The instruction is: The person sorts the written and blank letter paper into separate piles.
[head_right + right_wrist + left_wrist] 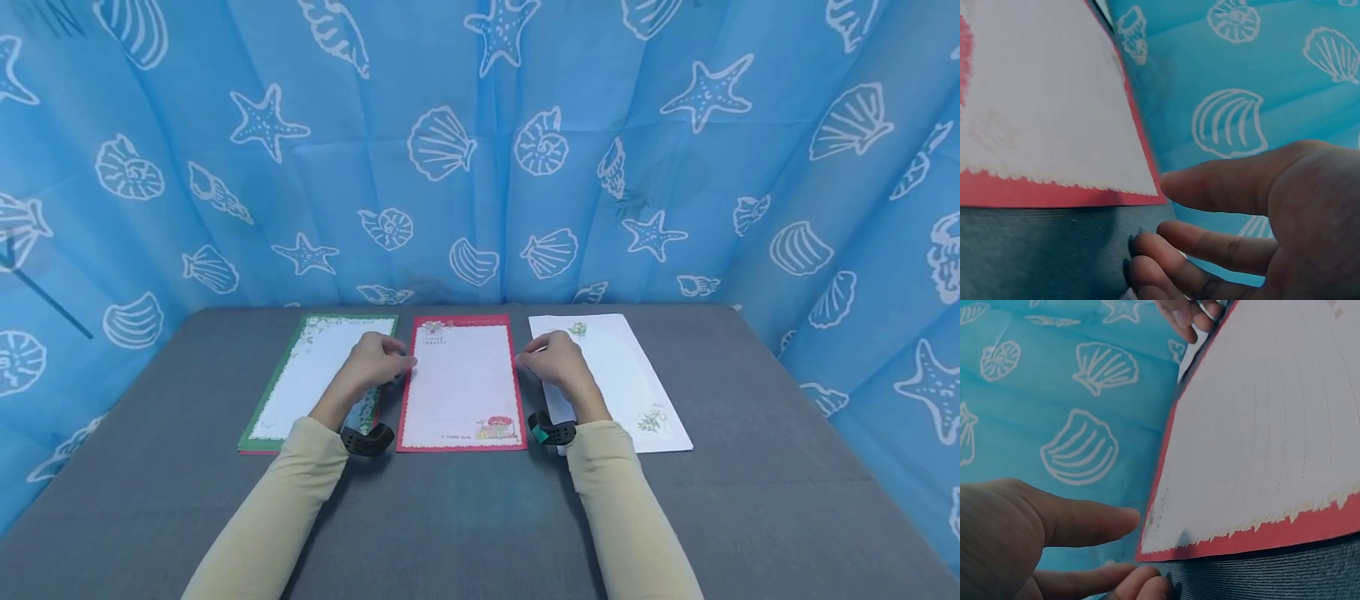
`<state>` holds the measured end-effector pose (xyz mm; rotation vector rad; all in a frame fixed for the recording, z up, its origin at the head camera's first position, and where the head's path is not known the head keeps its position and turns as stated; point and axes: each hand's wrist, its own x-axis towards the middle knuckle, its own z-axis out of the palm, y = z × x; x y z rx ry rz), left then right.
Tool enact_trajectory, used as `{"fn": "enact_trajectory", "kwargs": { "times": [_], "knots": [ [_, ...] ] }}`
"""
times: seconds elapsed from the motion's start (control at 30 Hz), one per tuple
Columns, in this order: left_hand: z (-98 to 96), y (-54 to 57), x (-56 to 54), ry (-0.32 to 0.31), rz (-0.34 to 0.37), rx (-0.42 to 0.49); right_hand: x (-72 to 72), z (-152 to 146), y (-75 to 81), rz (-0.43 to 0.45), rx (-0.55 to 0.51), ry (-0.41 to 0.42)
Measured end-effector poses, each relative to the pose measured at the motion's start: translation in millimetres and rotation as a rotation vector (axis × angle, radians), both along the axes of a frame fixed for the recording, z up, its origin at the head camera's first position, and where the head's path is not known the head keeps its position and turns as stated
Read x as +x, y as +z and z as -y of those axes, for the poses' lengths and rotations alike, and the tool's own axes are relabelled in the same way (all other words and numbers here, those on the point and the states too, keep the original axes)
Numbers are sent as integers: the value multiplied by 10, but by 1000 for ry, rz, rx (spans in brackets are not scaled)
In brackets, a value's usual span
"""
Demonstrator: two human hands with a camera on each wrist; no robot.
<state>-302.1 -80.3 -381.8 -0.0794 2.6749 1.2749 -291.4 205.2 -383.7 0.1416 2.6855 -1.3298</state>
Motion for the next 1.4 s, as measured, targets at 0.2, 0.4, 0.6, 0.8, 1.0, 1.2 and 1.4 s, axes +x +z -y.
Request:
{"fn": "enact_trajectory", "kwargs": {
  "times": [0.2, 0.4, 0.6, 0.8, 1.0, 1.2, 1.4],
  "knots": [
    [-5, -1, 5, -21, 17, -73, 14, 80, -7, -26, 97, 36],
    [-18, -11, 8, -34, 10, -110, 16, 147, 0, -17, 133, 45],
    [-47, -34, 8, -25, -4, -115, 10, 174, -15, -32, 138, 53],
    [-76, -33, 29, -27, -2, -86, -1, 204, -35, -48, 146, 50],
    [-95, -17, 36, 6, -10, -48, 7, 212, -39, -35, 117, 19],
    [-103, -37, 15, 41, -41, 11, -15, 210, -39, -60, 16, -21],
    [-95, -33, 10, 34, -66, 66, -32, 197, -41, -71, -85, 11]
  ]
}}
